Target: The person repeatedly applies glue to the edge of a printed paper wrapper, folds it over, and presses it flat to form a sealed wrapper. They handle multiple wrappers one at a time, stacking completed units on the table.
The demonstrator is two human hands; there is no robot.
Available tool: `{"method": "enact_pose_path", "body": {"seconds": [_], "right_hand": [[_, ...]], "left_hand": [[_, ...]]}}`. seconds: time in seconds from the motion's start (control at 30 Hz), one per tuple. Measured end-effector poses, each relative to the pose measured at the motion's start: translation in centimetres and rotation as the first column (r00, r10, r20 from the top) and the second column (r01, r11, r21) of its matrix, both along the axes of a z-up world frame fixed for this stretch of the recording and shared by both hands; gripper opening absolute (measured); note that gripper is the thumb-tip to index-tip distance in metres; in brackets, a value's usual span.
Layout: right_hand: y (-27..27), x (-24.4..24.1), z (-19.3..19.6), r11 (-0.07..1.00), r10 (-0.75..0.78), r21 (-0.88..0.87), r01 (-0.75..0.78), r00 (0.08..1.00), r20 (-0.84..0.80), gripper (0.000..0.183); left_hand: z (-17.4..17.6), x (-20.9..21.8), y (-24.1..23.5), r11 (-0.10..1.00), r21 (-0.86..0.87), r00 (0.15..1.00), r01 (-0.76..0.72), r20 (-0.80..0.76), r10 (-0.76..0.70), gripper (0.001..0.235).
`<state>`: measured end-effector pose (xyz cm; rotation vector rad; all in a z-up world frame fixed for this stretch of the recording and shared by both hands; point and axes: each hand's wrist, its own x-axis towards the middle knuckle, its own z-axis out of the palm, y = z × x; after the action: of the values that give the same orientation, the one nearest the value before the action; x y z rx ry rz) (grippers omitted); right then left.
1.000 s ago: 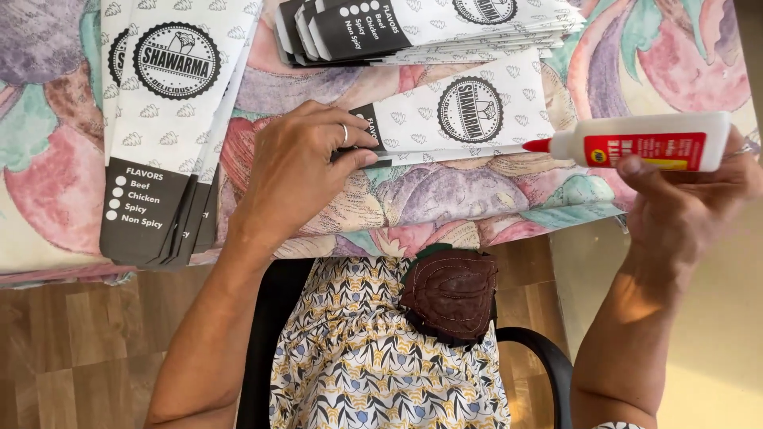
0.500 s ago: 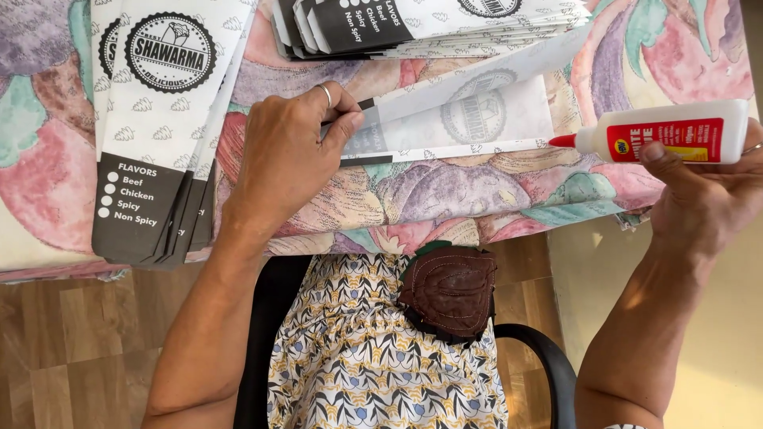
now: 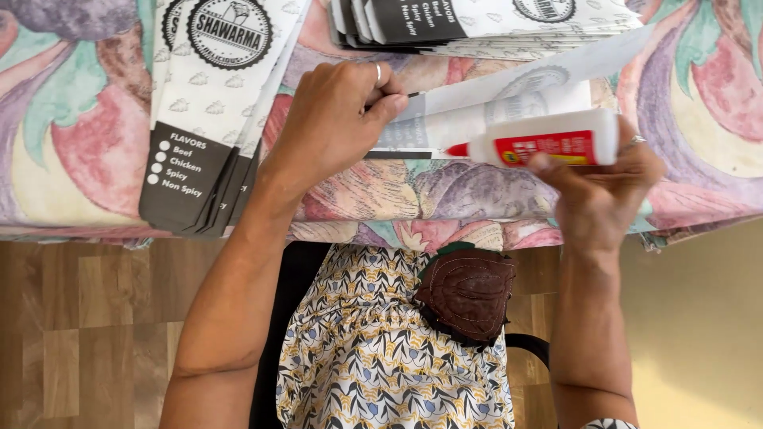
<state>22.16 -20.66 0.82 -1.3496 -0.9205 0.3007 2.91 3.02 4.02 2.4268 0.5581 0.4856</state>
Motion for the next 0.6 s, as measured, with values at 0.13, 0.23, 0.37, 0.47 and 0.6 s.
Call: {"method": "enact_pose_path", "body": {"seconds": [0.13,0.23,0.37,0.47,0.6], "right_hand": [[3.1,-2.7,-0.8,0.994,0.095,0.044,-0.096,0.995,0.035,0.022],[5.2,-4.7,-1.0,0.987,0.142,0.076,-0.142,0.99,0.016,0.017],[5.9,-5.8,0.0,0.991,0.133,0.04,-0.131,0.99,-0.038,0.019],[2.6,0.0,-2.2,0.98,-0.064,0.174,0.093,0.984,-0.166,0.037],[-4.6,9.3,-1.8,0.915,-0.302,0.212,0.344,0.93,-0.207,0.023]], "left_hand": [[0.7,0.0,0.4,0.991,-0.131,0.999,0.034,0.007,-0.033,0.02],[1.3,0.0,0.9,0.989,-0.138,0.999,0.044,-0.022,-0.047,0.011],[1.7,-0.2,0.7,0.977,-0.192,0.995,0.088,-0.019,-0.093,0.008],[0.9,-0.5,-0.3,0.974,-0.208,0.993,0.095,-0.053,-0.108,0.008],[-2.8,-1.4,-2.2,0.974,0.162,0.982,0.158,0.074,-0.172,0.013]]}}
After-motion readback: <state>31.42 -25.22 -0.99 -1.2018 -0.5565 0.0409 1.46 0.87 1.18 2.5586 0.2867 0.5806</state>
